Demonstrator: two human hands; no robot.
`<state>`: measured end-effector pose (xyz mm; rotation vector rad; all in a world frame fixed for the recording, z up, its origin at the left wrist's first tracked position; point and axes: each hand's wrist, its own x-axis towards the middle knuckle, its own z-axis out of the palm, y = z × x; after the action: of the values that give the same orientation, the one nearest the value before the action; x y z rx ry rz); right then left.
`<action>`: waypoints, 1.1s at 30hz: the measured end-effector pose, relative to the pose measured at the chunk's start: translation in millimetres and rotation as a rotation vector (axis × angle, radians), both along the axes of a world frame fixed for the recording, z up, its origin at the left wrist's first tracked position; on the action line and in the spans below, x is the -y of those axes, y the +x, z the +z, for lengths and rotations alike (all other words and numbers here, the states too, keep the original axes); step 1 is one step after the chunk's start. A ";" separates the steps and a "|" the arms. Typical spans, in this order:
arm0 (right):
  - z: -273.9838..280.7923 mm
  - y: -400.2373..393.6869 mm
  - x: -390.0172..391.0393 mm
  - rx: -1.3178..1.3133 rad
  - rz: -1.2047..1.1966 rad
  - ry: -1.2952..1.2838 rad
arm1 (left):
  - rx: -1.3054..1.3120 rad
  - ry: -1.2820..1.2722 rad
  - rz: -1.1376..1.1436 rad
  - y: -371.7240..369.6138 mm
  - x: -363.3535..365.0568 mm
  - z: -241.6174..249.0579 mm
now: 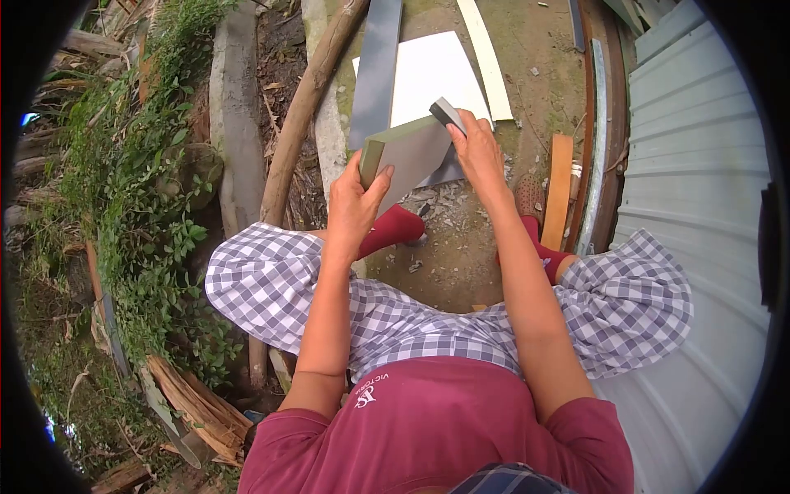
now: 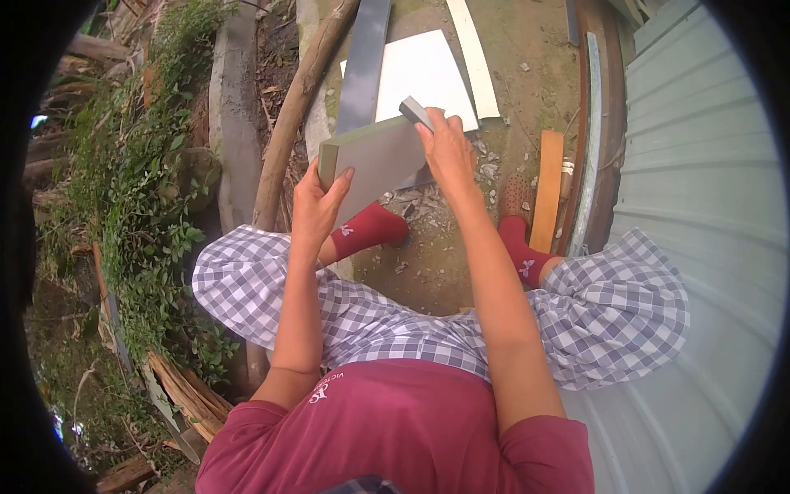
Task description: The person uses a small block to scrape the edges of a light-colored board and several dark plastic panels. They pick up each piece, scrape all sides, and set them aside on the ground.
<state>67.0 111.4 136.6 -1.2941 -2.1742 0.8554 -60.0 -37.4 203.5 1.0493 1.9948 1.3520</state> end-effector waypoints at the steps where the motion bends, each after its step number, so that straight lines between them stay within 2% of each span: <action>1: -16.5 -1.3 -11.8 0.027 -0.029 -0.008 | -0.006 0.001 -0.003 -0.9 -0.5 -0.3; 7: -88.2 -10.8 -70.9 0.183 -0.109 -0.132 | 0.040 -0.020 0.010 -11.6 -2.5 2.7; 8: -96.0 -6.4 -74.6 0.172 -0.114 -0.132 | 0.043 -0.021 0.000 -13.8 -2.7 -0.9; 10: -97.3 1.0 -82.0 0.356 -0.061 -0.126 | 0.044 -0.010 -0.013 -13.7 -4.7 -3.2; 12: -108.7 5.0 -85.1 0.351 -0.141 -0.132 | -0.051 0.063 -0.011 -10.0 -4.9 -5.5; 14: -142.9 15.6 -85.1 -0.005 -0.164 -0.271 | -0.039 0.045 -0.003 -7.5 -5.2 -4.1; 15: -142.1 22.2 -75.2 0.003 -0.164 -0.277 | -0.032 0.025 -0.005 -5.4 -4.1 -3.2; 17: -130.8 32.1 -61.2 -0.183 -0.212 -0.594 | -0.024 -0.018 -0.006 -3.1 -6.7 -0.5; 18: -133.5 33.0 -60.3 -0.185 -0.212 -0.597 | -0.018 -0.068 -0.007 -1.8 -6.3 0.9; 20: -136.6 32.4 -62.8 -0.409 -0.374 -0.849 | -0.035 -0.076 -0.010 0.6 -7.0 5.1; 23: -134.1 22.1 -71.4 -0.461 -0.379 -0.859 | -0.048 -0.081 -0.004 1.3 -4.2 5.7; 27: -127.7 14.7 -69.2 -0.465 -0.271 -0.912 | -0.069 -0.017 0.030 -2.2 -2.6 -1.6; 30: -139.2 19.0 -55.0 -0.371 -0.136 -0.945 | -0.081 0.020 0.045 -3.1 0.1 -1.1; 32: -158.8 26.6 -39.9 -0.168 0.032 -0.909 | -0.083 0.012 0.054 -6.0 1.1 -2.2; 33: -165.1 31.2 -30.0 -0.156 0.039 -0.925 | -0.084 0.008 0.060 -7.2 0.9 -2.8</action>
<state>98.2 141.4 -28.5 -1.4778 -1.6996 2.0398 -67.2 -38.3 200.7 1.0747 2.0989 1.3687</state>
